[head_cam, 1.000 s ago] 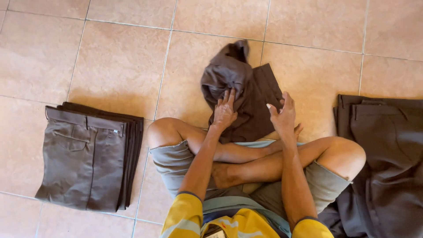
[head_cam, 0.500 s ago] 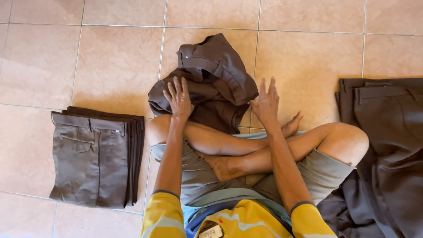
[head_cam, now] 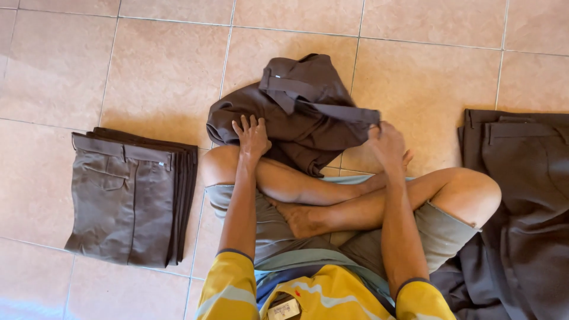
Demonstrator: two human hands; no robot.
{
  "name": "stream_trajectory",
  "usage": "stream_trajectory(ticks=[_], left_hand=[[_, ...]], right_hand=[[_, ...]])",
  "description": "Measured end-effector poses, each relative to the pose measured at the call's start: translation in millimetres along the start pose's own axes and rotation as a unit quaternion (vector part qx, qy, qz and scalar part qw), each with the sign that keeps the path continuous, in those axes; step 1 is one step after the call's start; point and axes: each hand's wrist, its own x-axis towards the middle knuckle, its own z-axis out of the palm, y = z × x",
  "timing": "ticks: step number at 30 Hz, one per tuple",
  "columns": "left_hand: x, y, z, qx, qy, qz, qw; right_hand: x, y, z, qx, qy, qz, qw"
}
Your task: The person sits cross-legged on a tiled floor and folds dark brown trousers by hand. They unfold each pair, align the legs, fold the garment in half lengthwise, then fold it into a compact rectangle before placing it on a growing stack to the left.
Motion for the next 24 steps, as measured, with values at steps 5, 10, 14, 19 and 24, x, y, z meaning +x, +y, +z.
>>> stream_trajectory(ticks=[5, 10, 14, 19, 24], left_hand=[[-7.1, 8.8, -10.0, 0.005, 0.007, 0.01, 1.0], [-12.5, 16.7, -30.4, -0.034, -0.007, 0.015, 0.999], [-4.1, 19.1, -37.2, -0.245, -0.018, 0.011, 0.969], [5.4, 42.5, -47.2, -0.352, 0.049, -0.013, 0.935], [59.6, 41.7, -14.3, -0.316, 0.101, -0.057, 0.942]], right_hand=[[-29.5, -59.5, -56.7, -0.005, 0.135, 0.033, 0.99], [-46.3, -130.0, -34.8, 0.053, 0.142, -0.221, 0.963], [-34.9, -80.0, 55.2, -0.162, -0.035, -0.145, 0.975], [-39.0, -30.1, 94.1, -0.231, -0.136, -0.242, 0.932], [-68.6, -46.1, 75.6, -0.203, -0.26, -0.243, 0.912]])
